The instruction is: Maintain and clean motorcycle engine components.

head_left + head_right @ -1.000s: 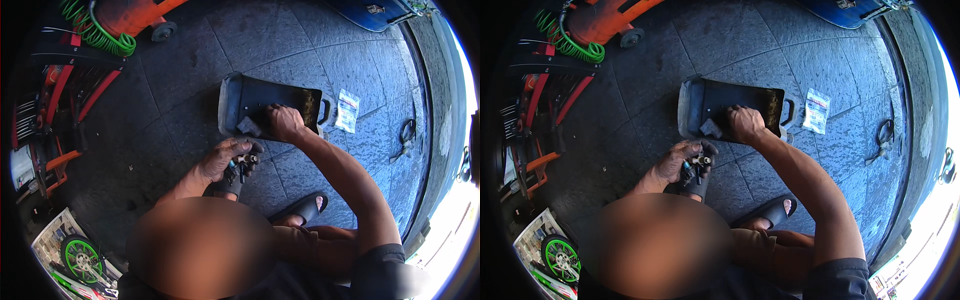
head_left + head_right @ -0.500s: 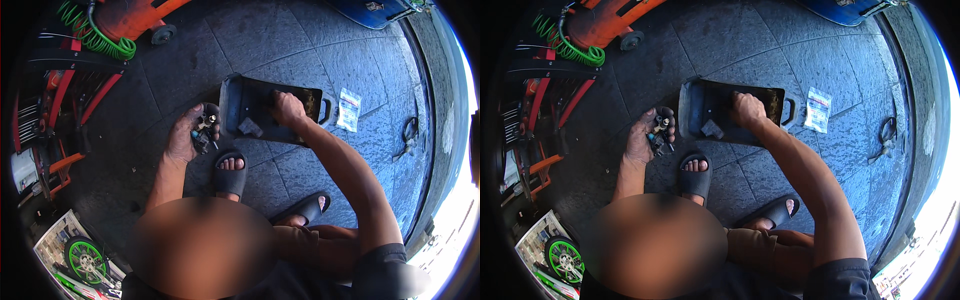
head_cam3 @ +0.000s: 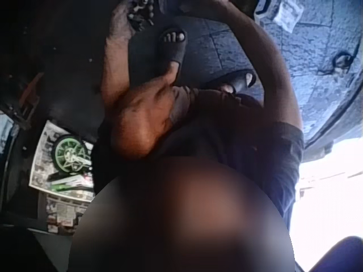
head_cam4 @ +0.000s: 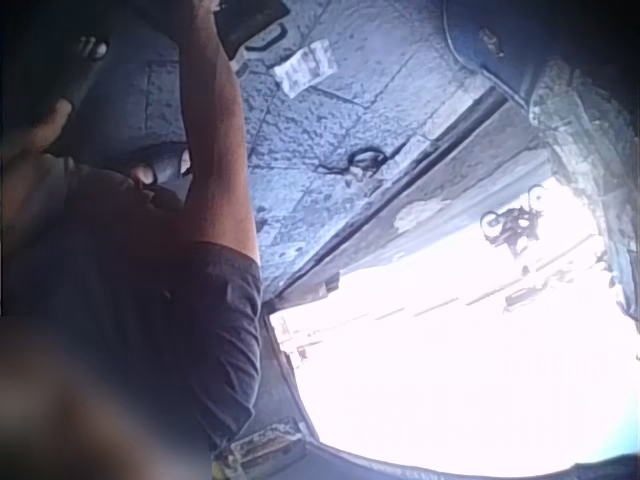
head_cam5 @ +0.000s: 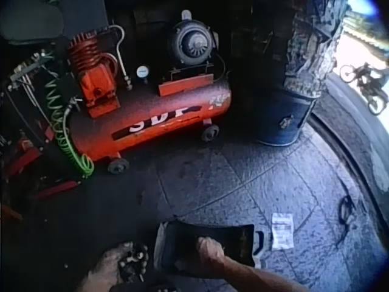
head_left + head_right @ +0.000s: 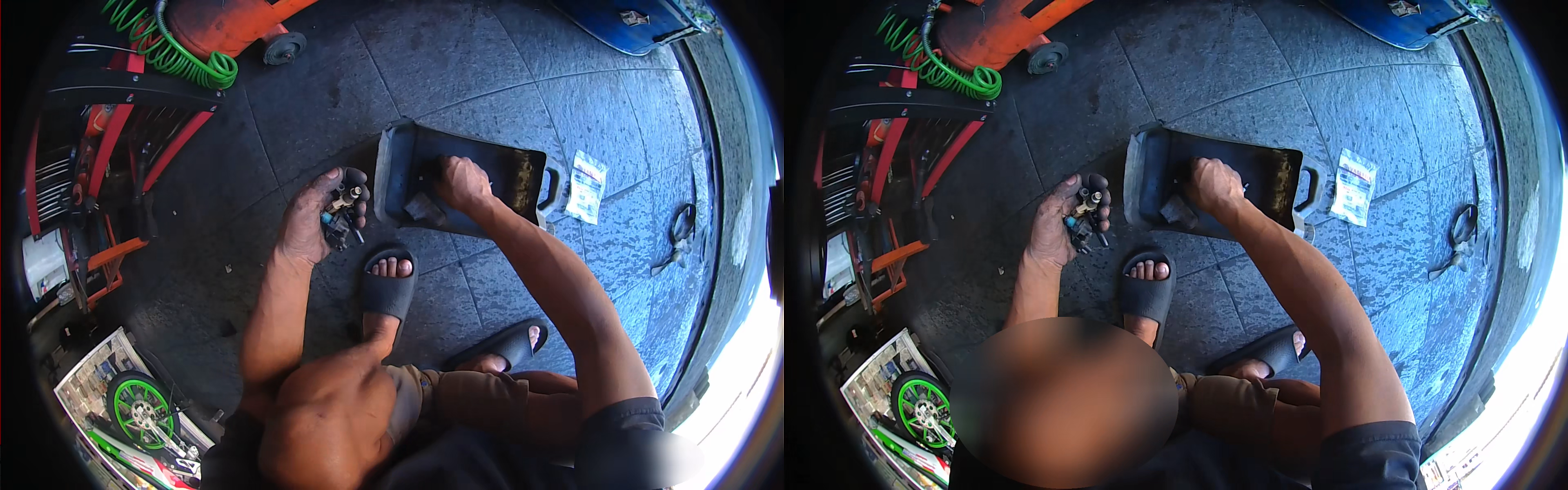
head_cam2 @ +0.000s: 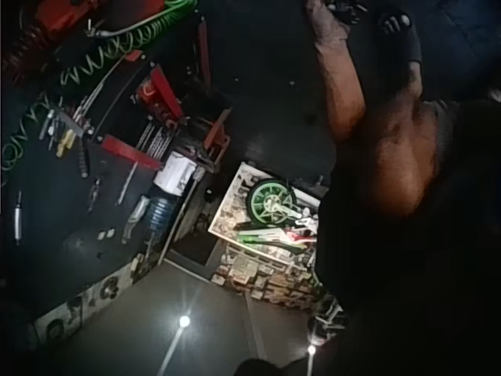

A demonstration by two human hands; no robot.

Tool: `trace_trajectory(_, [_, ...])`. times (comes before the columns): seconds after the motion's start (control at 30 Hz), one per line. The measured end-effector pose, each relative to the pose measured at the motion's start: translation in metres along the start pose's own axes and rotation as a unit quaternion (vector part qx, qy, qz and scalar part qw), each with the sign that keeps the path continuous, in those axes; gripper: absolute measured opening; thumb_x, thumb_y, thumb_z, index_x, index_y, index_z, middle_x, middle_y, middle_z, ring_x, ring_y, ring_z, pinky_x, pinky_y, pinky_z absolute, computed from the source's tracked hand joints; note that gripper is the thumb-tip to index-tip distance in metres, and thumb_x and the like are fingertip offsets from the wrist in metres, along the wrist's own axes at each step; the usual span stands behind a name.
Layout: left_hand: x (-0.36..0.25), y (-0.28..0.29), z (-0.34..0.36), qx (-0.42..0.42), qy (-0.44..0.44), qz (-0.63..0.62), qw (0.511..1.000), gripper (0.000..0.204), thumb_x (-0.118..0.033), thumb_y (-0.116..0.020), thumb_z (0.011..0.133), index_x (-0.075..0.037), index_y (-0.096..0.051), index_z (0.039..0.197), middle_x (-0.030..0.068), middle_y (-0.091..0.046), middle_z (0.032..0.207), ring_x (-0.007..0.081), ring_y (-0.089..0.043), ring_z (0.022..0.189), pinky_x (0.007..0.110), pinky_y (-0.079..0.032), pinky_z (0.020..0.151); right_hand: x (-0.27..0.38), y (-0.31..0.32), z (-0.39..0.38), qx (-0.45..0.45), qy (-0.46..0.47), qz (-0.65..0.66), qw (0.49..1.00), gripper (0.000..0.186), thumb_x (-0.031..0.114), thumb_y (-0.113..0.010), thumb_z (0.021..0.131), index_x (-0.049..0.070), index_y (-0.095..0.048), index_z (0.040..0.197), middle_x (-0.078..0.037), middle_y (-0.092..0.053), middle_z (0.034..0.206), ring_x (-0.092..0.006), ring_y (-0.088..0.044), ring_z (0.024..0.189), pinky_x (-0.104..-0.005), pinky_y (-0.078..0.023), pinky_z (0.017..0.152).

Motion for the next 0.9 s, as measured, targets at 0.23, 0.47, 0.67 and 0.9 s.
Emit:
trace_trajectory(0.23, [0.002, 0.005, 0.003, 0.003, 0.002, 0.009, 1.000, 0.040, -0.038, -0.056, 0.098, 0.000, -0.065, 0.109, 0.0098, -0.068, 0.090, 0.0173, -0.068, 0.076, 0.032, -0.060, 0.066, -0.008, -0.032, 0.007, 0.217, 0.062, 0.010, 0.974, 0.052, 0.048, -0.070, 0.083, 0.006, -0.071, 0.113, -0.021, -0.071, 0.109, -0.0292, -0.067, 0.107, -0.0403, -0.052, 0.091])
trace_trajectory(0.47, [0.013, -0.002, 0.013, 0.028, 0.004, 0.022, 0.999, 0.035, -0.033, -0.055, 0.100, 0.000, -0.065, 0.107, 0.0085, -0.067, 0.086, 0.0171, -0.066, 0.073, 0.032, -0.057, 0.063, -0.021, 0.041, -0.025, 0.142, -0.018, 0.182, 0.973, 0.043, 0.038, -0.072, 0.083, 0.002, -0.071, 0.106, -0.018, -0.073, 0.095, -0.0271, -0.071, 0.088, -0.0383, -0.055, 0.080])
trace_trajectory(0.67, [0.015, 0.001, 0.007, -0.010, 0.033, 0.052, 0.998, 0.031, -0.033, -0.056, 0.100, -0.004, -0.065, 0.105, 0.0068, -0.066, 0.081, 0.0164, -0.066, 0.069, 0.031, -0.056, 0.060, -0.037, 0.081, -0.086, 0.029, -0.002, 0.229, 0.973, 0.040, 0.035, -0.072, 0.087, -0.003, -0.069, 0.101, -0.020, -0.072, 0.091, -0.0270, -0.071, 0.087, -0.0383, -0.055, 0.079])
trace_trajectory(0.9, [0.019, -0.038, 0.027, 0.001, 0.012, 0.189, 0.982, 0.030, -0.037, -0.055, 0.101, -0.008, -0.063, 0.106, 0.0009, -0.062, 0.081, 0.0113, -0.061, 0.068, 0.027, -0.053, 0.059, -0.114, 0.037, -0.197, -0.066, -0.053, 0.407, 0.909, 0.031, 0.027, -0.068, 0.091, -0.001, -0.068, 0.103, -0.013, -0.073, 0.090, -0.0202, -0.070, 0.086, -0.0363, -0.054, 0.078])
Point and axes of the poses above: each hand's wrist, its own z-axis towards the middle knuckle, its own y-axis out of the back of the hand, x = y × z, the point moved 4 cm from there along z, towards the middle knuckle
